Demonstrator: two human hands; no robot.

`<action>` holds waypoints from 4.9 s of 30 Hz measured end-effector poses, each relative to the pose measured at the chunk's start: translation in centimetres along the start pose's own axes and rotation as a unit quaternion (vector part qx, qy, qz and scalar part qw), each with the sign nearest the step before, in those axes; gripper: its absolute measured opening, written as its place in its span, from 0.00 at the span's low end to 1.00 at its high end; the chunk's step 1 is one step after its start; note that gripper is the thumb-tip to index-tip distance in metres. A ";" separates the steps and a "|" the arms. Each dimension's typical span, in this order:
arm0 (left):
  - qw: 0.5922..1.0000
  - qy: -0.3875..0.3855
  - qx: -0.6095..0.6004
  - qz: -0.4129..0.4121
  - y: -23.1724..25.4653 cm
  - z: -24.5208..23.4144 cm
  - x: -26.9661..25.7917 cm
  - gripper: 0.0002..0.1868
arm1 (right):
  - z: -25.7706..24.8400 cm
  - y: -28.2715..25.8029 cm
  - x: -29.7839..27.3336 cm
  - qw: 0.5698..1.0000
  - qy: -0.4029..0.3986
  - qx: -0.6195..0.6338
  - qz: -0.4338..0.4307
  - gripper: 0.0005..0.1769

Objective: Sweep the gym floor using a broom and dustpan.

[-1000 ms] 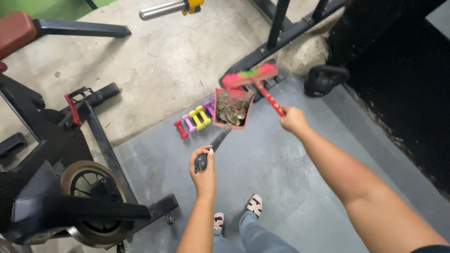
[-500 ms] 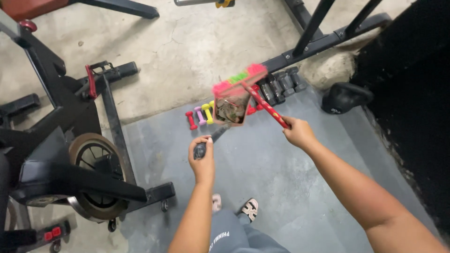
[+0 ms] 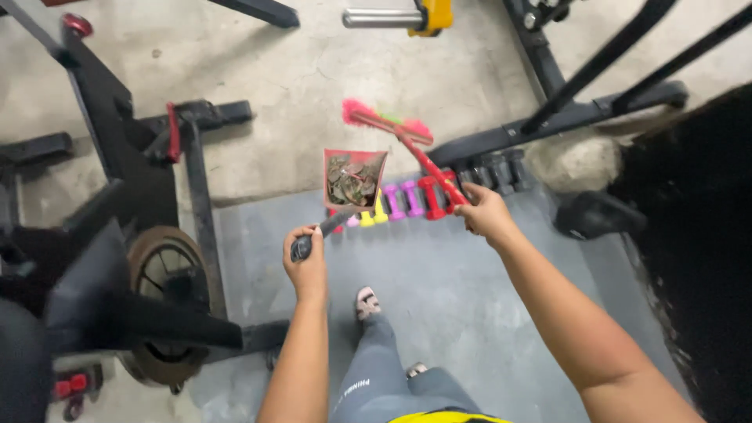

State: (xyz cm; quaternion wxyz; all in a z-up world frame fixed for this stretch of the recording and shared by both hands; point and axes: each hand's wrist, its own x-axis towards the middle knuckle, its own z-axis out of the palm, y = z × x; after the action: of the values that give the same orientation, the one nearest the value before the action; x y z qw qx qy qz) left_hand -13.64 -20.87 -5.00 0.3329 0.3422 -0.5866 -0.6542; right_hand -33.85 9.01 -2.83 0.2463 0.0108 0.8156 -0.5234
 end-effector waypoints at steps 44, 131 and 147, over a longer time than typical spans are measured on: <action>0.986 0.156 -0.057 0.019 0.4 13.4 56.4 0.07 | 23.9 -34.5 45.2 0.988 -0.149 0.009 0.048 0.33; 0.834 0.546 -0.081 -0.010 -9.3 -0.5 115.7 0.17 | 90.4 -46.5 111.9 0.693 -0.332 -0.563 -0.303 0.38; 0.878 0.474 -0.061 -0.041 -12.7 1.9 112.6 0.12 | 85.5 -36.3 109.3 0.812 -0.250 -0.507 -0.146 0.38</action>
State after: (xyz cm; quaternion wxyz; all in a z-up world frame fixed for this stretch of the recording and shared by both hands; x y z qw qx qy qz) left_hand -76.94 -112.99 -23.96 0.5637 0.6143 -0.3032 -0.4614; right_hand -106.46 -107.09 -45.48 0.3331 -0.3664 0.8674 -0.0500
